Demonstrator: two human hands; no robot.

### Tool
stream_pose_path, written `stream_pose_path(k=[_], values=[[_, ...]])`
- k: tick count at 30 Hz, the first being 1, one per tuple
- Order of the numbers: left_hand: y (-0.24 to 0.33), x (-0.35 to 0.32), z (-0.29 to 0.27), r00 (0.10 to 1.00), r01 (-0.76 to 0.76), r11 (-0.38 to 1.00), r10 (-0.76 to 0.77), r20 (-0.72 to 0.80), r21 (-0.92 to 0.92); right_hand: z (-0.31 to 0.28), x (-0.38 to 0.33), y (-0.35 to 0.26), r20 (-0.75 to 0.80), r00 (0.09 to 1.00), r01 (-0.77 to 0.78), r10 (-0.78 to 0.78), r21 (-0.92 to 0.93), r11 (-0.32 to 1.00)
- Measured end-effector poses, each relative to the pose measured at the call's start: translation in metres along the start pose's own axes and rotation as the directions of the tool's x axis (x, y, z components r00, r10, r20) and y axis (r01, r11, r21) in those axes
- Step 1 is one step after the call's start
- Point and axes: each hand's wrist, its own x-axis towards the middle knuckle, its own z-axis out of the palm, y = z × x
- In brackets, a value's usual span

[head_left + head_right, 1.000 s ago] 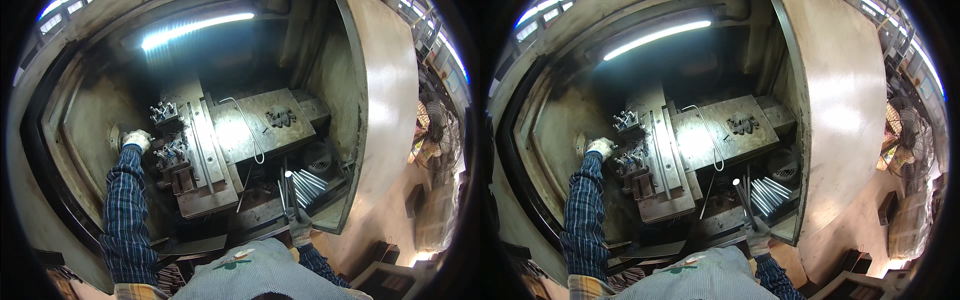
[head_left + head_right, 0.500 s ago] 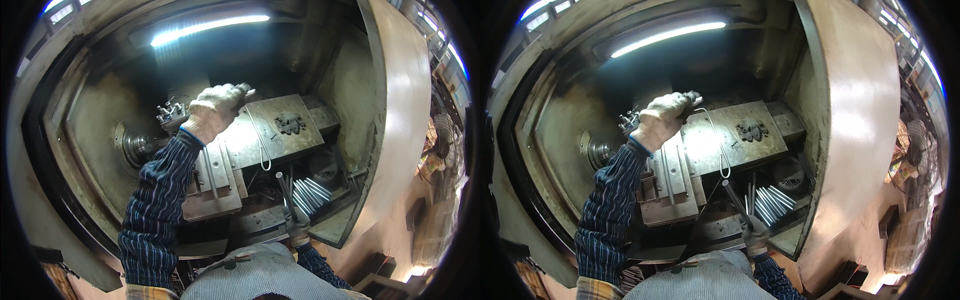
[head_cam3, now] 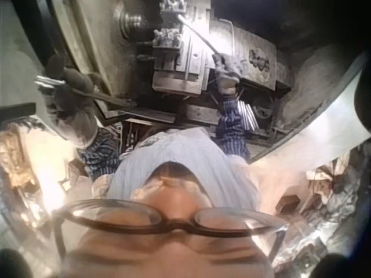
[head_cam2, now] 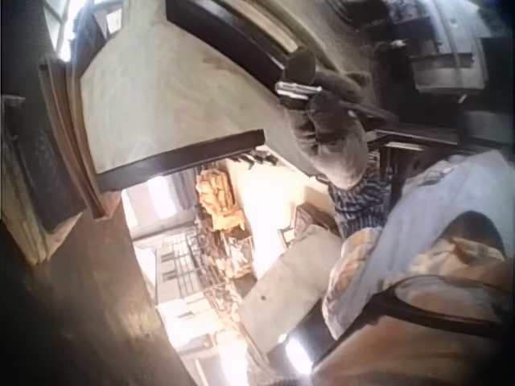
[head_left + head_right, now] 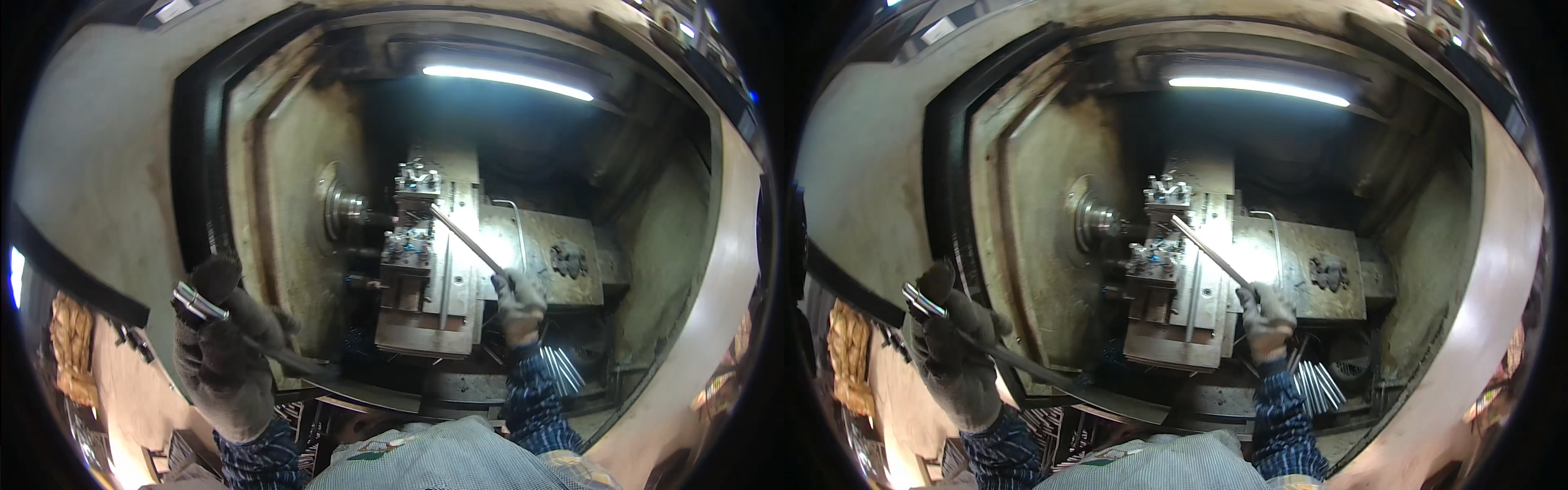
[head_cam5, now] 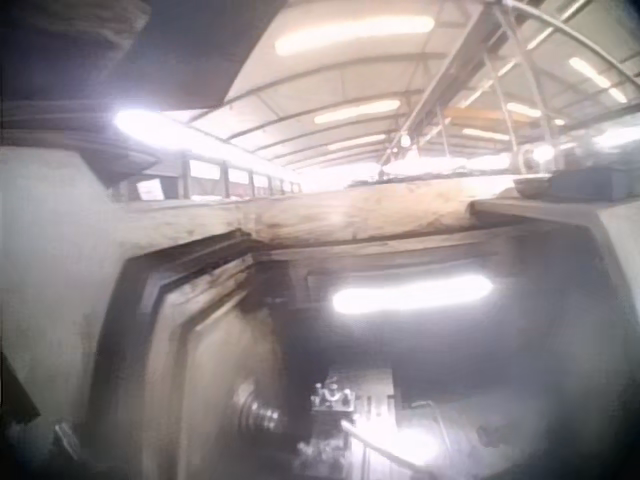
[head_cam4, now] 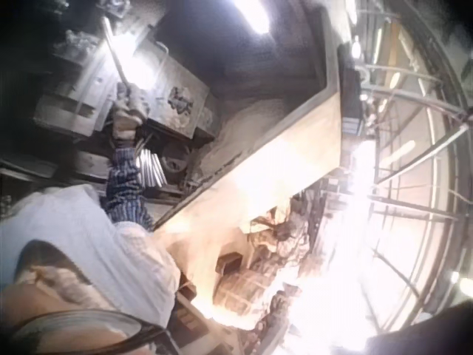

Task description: The person operates a CNC lathe in a workshop, repeatedly loading metal rods into the chuck, closing the door, and starting the machine. They remove finished rods and place them into a nearby bin. The cycle repeats throughout the clip.

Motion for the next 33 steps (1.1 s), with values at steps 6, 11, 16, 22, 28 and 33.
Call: stream_pose_path(k=[6,11,16,22,28,33], values=[[0.028,-0.045,-0.09,0.912,0.281,0.943,-0.204,-0.356,0.179,0.065,0.092,-0.025,0.31,0.908,0.348,-0.281,-0.188,0.918],[0.05,-0.079,-0.146,0.757,0.397,0.848,-0.086,-0.648,0.351,0.097,0.112,-0.055,0.387,0.825,0.504,-0.411,-0.178,0.845],[0.049,-0.082,-0.189,0.775,0.4,0.679,0.108,-0.623,0.616,0.122,0.145,-0.031,0.713,0.679,0.337,-0.176,-0.091,0.937],[0.003,-0.052,-0.245,0.822,0.235,0.734,0.2,-0.533,0.637,0.165,0.142,-0.076,0.728,0.587,0.424,-0.354,0.095,0.9],[-0.012,-0.032,-0.236,0.706,0.281,0.849,0.132,-0.696,0.446,0.148,0.181,-0.062,0.926,0.376,0.548,-0.033,-0.194,0.813],[-0.015,-0.039,-0.218,0.704,0.246,0.743,0.305,-0.642,0.623,0.164,0.177,-0.087,0.92,0.361,0.483,-0.151,-0.046,0.874]])
